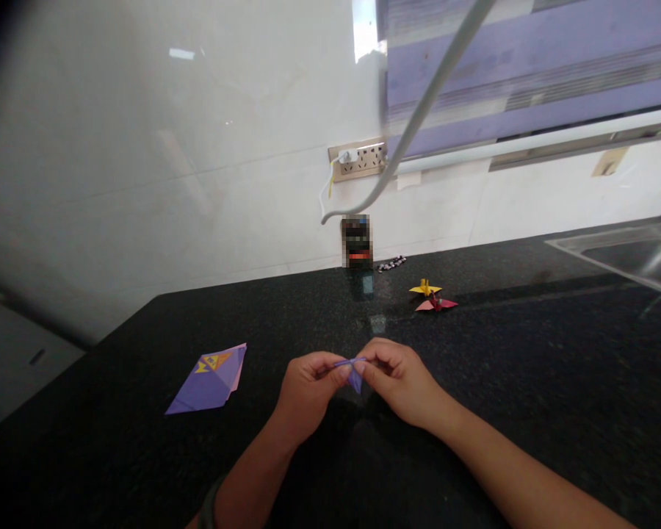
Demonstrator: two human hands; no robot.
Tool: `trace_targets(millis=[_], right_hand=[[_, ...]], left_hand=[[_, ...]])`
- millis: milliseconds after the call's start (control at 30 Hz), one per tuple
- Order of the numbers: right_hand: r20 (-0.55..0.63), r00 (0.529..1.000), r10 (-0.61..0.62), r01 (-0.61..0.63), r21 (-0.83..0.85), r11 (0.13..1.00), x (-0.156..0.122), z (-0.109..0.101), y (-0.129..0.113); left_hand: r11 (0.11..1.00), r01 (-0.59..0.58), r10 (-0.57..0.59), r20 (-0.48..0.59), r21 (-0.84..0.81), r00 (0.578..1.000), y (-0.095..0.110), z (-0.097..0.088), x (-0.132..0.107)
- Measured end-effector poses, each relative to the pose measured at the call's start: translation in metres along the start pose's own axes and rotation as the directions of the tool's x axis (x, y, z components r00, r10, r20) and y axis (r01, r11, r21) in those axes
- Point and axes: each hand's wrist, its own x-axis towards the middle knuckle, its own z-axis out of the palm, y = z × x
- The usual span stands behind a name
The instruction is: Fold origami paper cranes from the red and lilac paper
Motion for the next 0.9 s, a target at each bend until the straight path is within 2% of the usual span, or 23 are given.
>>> trace_targets(millis=[200,333,433,567,733,900], right_hand=[[-0.005,0.999,-0.04,0.041,0.082,0.996,-0.003,-0.002,0.0],[-0.025,0.998,-0.055,0.056,0.075,0.996,-0.003,-0.002,-0.001],[-0.053,0.997,-0.057,0.058,0.021,0.998,-0.002,-0.001,-0.001],[-0.041,0.999,-0.027,0.027,-0.002,1.0,-0.001,0.002,0.0],[0.019,1.0,0.018,-0.017,-0.049,0.999,-0.002,0.005,0.002],[0.05,0.998,-0.039,0.044,-0.104,0.994,-0.004,0.005,-0.001]], left_hand=[[0.989,0.038,-0.03,0.061,-0.143,0.998,0.006,0.0,-0.001],[0.97,0.115,-0.098,0.086,-0.216,0.991,0.007,0.001,0.0],[0.962,0.131,-0.13,0.02,-0.239,0.991,0.005,0.001,0.003],[0.985,0.04,-0.054,-0.079,-0.17,0.995,0.003,-0.001,0.004],[0.997,-0.06,0.065,-0.087,0.054,0.994,0.006,0.0,0.0],[0.994,-0.079,0.083,-0.059,0.076,0.995,0.011,0.004,-0.003]])
